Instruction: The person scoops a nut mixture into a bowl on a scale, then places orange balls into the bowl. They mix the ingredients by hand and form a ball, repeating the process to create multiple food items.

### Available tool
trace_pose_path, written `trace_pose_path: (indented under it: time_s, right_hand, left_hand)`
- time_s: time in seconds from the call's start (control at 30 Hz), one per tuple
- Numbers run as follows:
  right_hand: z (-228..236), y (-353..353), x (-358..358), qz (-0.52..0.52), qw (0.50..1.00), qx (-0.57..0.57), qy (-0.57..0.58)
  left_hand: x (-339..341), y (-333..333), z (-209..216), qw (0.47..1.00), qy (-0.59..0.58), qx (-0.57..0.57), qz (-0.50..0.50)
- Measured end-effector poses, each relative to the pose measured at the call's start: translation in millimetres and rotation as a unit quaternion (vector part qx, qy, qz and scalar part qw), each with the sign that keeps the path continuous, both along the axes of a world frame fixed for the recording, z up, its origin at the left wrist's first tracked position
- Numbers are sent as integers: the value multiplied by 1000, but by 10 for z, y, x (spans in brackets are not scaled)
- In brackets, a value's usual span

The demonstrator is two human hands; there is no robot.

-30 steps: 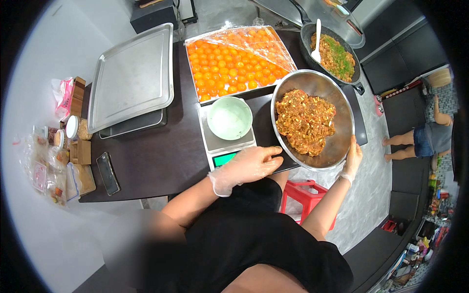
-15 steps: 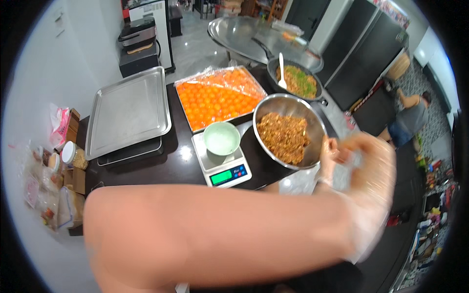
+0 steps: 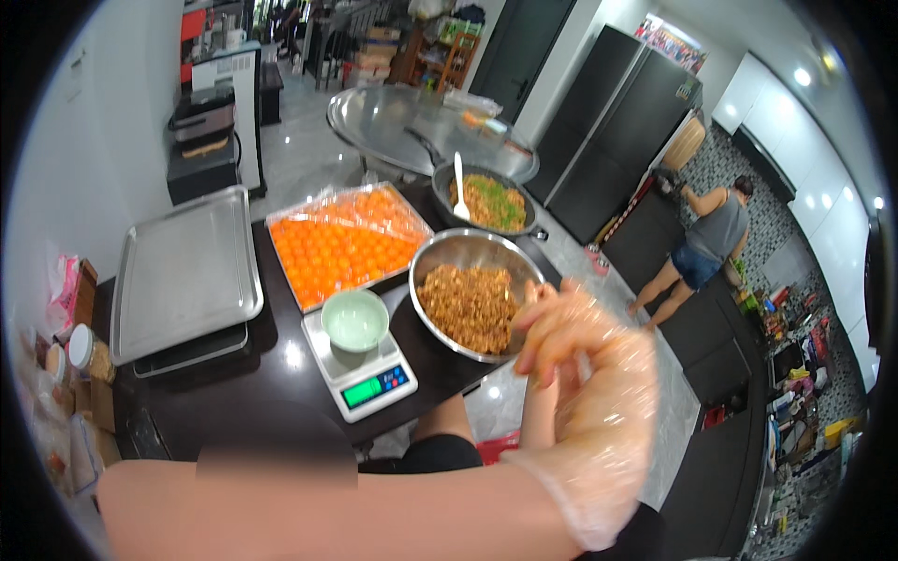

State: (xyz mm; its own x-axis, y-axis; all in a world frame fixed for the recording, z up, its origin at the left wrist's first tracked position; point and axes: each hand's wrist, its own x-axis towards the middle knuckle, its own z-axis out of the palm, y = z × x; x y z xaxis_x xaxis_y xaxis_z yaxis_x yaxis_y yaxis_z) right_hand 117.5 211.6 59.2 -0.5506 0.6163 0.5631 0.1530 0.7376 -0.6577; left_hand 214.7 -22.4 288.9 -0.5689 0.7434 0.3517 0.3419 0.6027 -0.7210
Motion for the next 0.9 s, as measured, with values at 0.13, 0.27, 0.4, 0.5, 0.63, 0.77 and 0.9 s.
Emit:
trace_pose_path:
  time_s: [0.13, 0.27, 0.4, 0.5, 0.63, 0.77, 0.9]
  right_hand:
    - [487, -166, -94, 23, 994, -99, -32]
    - [34, 20, -325, -10, 996, -72, 42]
    - [252, -234, -438, 1, 990, -138, 32]
    - [153, -160, -346, -31, 996, -78, -4]
    - [63, -317, -340, 14, 998, -65, 14]
    - [-72, -333, -198, 4, 993, -120, -11]
    - [-20, -227, -10, 25, 991, -131, 1]
  left_hand:
    - [-296, -165, -232, 999, -9, -41, 16]
    - [-975, -150, -546, 961, -249, 64, -107]
    - [-1587, -540, -1030, 918, -328, 173, -140]
    - [-1706, -934, -1035, 859, -433, 252, -103]
    - [-1691, -1242, -1073, 870, -377, 280, -150]
    - [-1346, -978, -490, 861, -216, 265, -377]
    - [-851, -655, -353, 908, -122, 204, -344]
